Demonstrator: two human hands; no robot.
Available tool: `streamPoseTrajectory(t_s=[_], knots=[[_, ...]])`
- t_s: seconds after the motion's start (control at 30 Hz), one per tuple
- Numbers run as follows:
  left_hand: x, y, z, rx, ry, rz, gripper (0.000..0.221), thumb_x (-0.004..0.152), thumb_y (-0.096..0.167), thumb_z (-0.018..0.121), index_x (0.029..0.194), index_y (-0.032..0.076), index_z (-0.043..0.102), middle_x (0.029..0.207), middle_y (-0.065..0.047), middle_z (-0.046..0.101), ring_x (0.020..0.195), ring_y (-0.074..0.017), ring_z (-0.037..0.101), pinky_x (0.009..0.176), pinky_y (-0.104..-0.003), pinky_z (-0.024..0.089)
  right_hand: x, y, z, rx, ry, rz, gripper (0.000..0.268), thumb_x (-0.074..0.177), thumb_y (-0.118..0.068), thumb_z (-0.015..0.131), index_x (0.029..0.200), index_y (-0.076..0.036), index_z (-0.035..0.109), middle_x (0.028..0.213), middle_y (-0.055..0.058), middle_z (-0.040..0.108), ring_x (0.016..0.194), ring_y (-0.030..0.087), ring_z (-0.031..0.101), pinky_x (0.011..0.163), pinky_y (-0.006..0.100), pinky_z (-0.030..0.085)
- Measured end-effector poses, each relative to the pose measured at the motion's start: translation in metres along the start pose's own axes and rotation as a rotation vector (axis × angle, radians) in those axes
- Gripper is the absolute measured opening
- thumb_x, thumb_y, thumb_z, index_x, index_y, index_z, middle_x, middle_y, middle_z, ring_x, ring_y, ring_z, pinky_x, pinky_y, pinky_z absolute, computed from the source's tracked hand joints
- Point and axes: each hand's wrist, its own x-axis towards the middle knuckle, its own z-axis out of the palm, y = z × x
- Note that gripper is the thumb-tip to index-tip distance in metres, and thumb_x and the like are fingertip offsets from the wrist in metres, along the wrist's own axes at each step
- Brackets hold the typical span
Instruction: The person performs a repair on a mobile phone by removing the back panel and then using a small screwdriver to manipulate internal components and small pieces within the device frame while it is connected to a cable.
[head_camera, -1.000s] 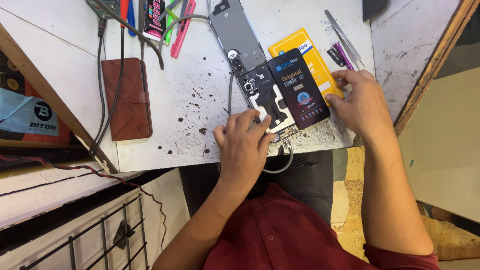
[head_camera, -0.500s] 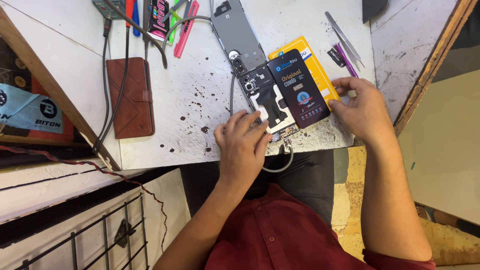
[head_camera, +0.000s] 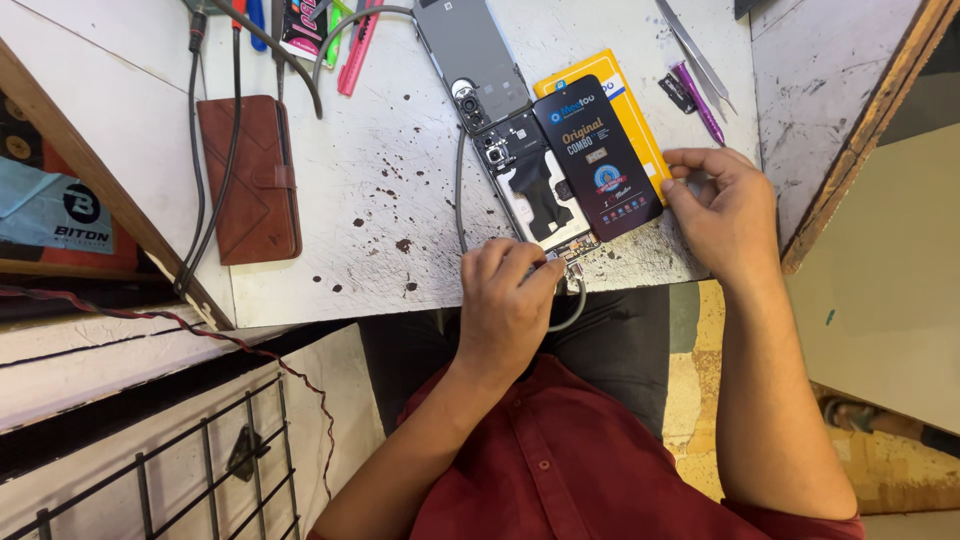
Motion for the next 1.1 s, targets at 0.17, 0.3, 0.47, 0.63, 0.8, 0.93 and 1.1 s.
streamPoseTrajectory(t_s=[0.17, 0.3, 0.47, 0.63, 0.8, 0.93, 1.1], knots=[[0.003, 0.001, -0.004, 0.096, -0.046, 0.104, 0.014, 0.093, 0.009, 0.069, 0.104, 0.007, 0.075, 0.104, -0.001, 0.065, 0.108, -0.0218, 0.059, 0.099, -0.041, 0.041, 0.000, -0.001, 0.000, -0.001, -0.003, 0.014, 0.028, 0.089, 0.000, 0.074, 0.117, -0.002, 0.075, 0.102, 0.002, 0.069, 0.065, 0.004, 0.045, 0.060, 0.021, 0.040], [0.004, 0.002, -0.006, 0.093, -0.039, 0.083, 0.013, 0.093, 0.011, 0.068, 0.103, 0.009, 0.076, 0.104, 0.000, 0.066, 0.108, -0.0217, 0.058, 0.099, -0.041, 0.041, 0.000, -0.002, 0.000, -0.016, -0.017, 0.001, 0.028, 0.089, 0.000, 0.075, 0.117, -0.002, 0.075, 0.102, 0.002, 0.068, 0.064, 0.004, 0.045, 0.060, 0.021, 0.040], [0.003, 0.003, -0.009, 0.096, -0.094, 0.071, 0.016, 0.093, 0.011, 0.068, 0.106, 0.010, 0.077, 0.103, 0.000, 0.065, 0.106, -0.0204, 0.058, 0.099, -0.041, 0.040, 0.000, -0.002, -0.002, 0.013, -0.035, 0.018, 0.028, 0.088, 0.001, 0.075, 0.116, -0.002, 0.075, 0.101, 0.002, 0.068, 0.065, 0.004, 0.044, 0.060, 0.021, 0.040], [0.000, 0.001, -0.011, 0.100, -0.089, 0.057, 0.016, 0.093, 0.011, 0.068, 0.106, 0.010, 0.077, 0.103, 0.000, 0.065, 0.106, -0.0206, 0.058, 0.100, -0.043, 0.040, -0.004, -0.006, -0.002, -0.020, -0.044, 0.025, 0.029, 0.085, 0.001, 0.075, 0.115, -0.002, 0.075, 0.099, 0.001, 0.068, 0.063, 0.004, 0.044, 0.058, 0.021, 0.039], [-0.004, -0.001, -0.013, 0.095, -0.095, 0.052, 0.015, 0.093, 0.011, 0.070, 0.105, 0.010, 0.077, 0.102, 0.000, 0.066, 0.106, -0.0207, 0.058, 0.099, -0.044, 0.039, -0.009, -0.009, -0.002, 0.017, -0.056, 0.039, 0.028, 0.086, 0.001, 0.076, 0.113, -0.001, 0.075, 0.098, 0.001, 0.068, 0.065, 0.003, 0.046, 0.059, 0.020, 0.041], [-0.003, -0.004, -0.020, 0.044, -0.095, 0.037, 0.014, 0.090, 0.010, 0.073, 0.103, 0.010, 0.078, 0.099, 0.000, 0.067, 0.105, -0.0210, 0.058, 0.097, -0.043, 0.039, -0.010, -0.010, -0.001, 0.022, -0.062, 0.065, 0.027, 0.085, 0.001, 0.076, 0.112, 0.000, 0.075, 0.096, 0.001, 0.067, 0.064, 0.003, 0.045, 0.057, 0.020, 0.040], [0.025, -0.044, -0.019, -0.241, 0.070, -0.226, 0.006, 0.094, 0.011, 0.073, 0.096, 0.006, 0.076, 0.088, -0.005, 0.073, 0.078, -0.0178, 0.064, 0.073, -0.035, 0.050, -0.006, -0.007, -0.002, 0.055, -0.052, 0.095, 0.023, 0.091, -0.001, 0.073, 0.114, 0.000, 0.075, 0.092, -0.001, 0.068, 0.064, 0.001, 0.046, 0.057, 0.019, 0.040]])
